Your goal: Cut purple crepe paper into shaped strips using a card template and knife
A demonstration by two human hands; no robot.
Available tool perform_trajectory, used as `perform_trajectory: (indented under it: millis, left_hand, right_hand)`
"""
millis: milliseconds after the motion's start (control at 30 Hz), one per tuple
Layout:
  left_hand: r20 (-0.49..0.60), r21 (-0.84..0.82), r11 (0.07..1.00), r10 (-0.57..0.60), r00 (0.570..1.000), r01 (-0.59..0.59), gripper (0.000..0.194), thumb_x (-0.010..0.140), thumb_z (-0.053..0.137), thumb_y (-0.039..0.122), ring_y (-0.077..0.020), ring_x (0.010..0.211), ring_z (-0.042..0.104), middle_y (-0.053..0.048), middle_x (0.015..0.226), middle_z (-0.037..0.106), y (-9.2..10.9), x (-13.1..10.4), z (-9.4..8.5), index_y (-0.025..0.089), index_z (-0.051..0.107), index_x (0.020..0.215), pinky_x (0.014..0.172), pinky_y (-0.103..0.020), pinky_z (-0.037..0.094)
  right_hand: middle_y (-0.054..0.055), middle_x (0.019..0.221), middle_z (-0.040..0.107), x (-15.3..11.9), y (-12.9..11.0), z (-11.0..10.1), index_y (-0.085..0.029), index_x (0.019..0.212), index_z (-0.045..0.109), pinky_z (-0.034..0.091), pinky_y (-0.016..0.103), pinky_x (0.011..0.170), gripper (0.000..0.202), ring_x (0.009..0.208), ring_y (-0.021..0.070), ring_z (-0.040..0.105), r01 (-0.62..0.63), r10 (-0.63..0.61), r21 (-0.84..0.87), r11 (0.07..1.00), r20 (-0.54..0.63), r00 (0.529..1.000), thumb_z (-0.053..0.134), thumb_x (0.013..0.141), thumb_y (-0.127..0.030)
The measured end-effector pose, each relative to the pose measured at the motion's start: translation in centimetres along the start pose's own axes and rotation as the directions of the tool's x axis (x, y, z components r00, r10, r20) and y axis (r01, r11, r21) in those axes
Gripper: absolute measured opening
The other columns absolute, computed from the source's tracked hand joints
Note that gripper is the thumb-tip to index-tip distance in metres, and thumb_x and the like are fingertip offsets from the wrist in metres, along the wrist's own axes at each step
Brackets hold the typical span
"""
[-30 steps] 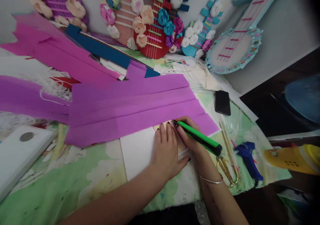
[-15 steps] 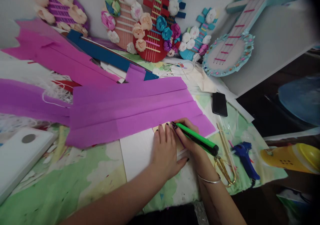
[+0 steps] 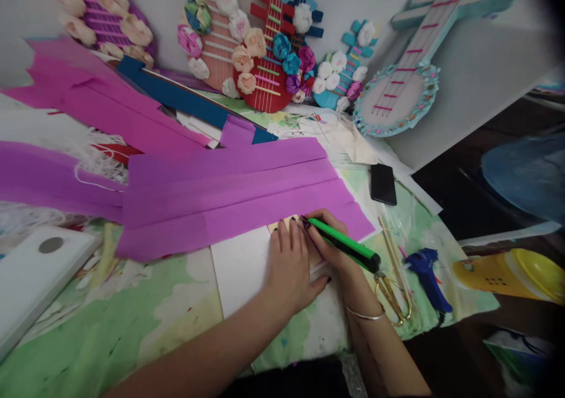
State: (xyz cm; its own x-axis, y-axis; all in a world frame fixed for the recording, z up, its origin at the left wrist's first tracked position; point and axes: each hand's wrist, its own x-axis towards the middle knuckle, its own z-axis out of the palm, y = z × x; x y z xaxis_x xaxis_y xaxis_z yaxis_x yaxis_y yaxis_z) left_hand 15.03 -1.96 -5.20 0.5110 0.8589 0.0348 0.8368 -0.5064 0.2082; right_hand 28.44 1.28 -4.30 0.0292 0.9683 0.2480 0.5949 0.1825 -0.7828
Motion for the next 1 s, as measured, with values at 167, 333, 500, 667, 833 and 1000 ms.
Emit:
perform_trajectory:
  millis: [167,333,500,667,833,1000]
  left_hand:
    - [0.009,0.014,1.000,-0.002,1.000,0.002,0.104,0.077,0.048,0.072,-0.0516,0.140,0.011,-0.029,0.152,0.025,0.1,0.1,0.0,-0.004,0.030,0.146,0.111,-0.061,0.014]
    - [0.002,0.023,1.000,0.009,1.000,-0.009,0.103,0.078,0.046,0.072,-0.0520,0.139,0.011,-0.029,0.152,0.024,0.1,0.0,0.1,-0.004,0.031,0.145,0.111,-0.061,0.013]
    - [-0.015,0.037,0.999,0.007,1.000,-0.006,0.102,0.076,0.048,0.073,-0.0512,0.139,0.015,-0.027,0.151,0.028,0.0,-0.1,0.0,0.000,0.033,0.145,0.110,-0.060,0.015]
    - [-0.034,0.025,1.000,0.008,0.999,-0.007,0.103,0.074,0.052,0.072,-0.0514,0.139,0.016,-0.029,0.150,0.030,0.0,-0.1,-0.1,-0.003,0.035,0.143,0.111,-0.060,0.014]
    - [-0.028,0.046,0.999,0.012,1.000,-0.010,0.101,0.075,0.050,0.072,-0.0511,0.138,0.016,-0.028,0.150,0.031,0.0,-0.1,-0.1,-0.002,0.037,0.143,0.110,-0.060,0.015]
    - [-0.043,0.037,0.999,0.010,0.999,-0.008,0.103,0.075,0.050,0.072,-0.0512,0.138,0.017,-0.029,0.150,0.029,0.0,-0.1,0.0,-0.003,0.035,0.143,0.110,-0.060,0.015]
  right_hand:
    - [0.002,0.087,0.070,-0.3,0.2,-0.1,-0.023,0.093,0.061,0.050,0.029,0.070,0.013,0.078,0.0182,0.065,-0.019,0.019,0.019,1.000,-0.014,1.000,0.058,0.080,-0.025]
    - [0.002,0.084,0.069,-0.3,-0.1,-0.2,-0.022,0.092,0.060,0.049,0.029,0.069,0.013,0.075,0.0180,0.065,-0.023,0.023,0.001,1.000,0.007,1.000,0.058,0.080,-0.024]
    - [0.002,0.085,0.070,-0.4,-0.1,-0.1,-0.022,0.093,0.061,0.050,0.029,0.071,0.014,0.078,0.0187,0.066,-0.015,0.015,-0.015,1.000,0.008,1.000,0.058,0.079,-0.023]
    - [0.002,0.087,0.070,-0.9,0.0,-0.2,-0.023,0.094,0.061,0.050,0.030,0.072,0.015,0.079,0.0189,0.066,0.002,-0.002,-0.011,1.000,-0.004,1.000,0.057,0.080,-0.023]
    - [0.001,0.087,0.069,-1.0,-0.3,-0.2,-0.023,0.094,0.061,0.051,0.030,0.074,0.013,0.081,0.0186,0.065,0.028,-0.028,0.029,0.999,0.003,1.000,0.057,0.082,-0.026]
    - [0.001,0.088,0.069,-1.1,-0.1,-0.3,-0.023,0.093,0.062,0.050,0.029,0.074,0.013,0.081,0.0183,0.065,0.012,-0.011,0.027,1.000,-0.009,1.000,0.058,0.081,-0.024]
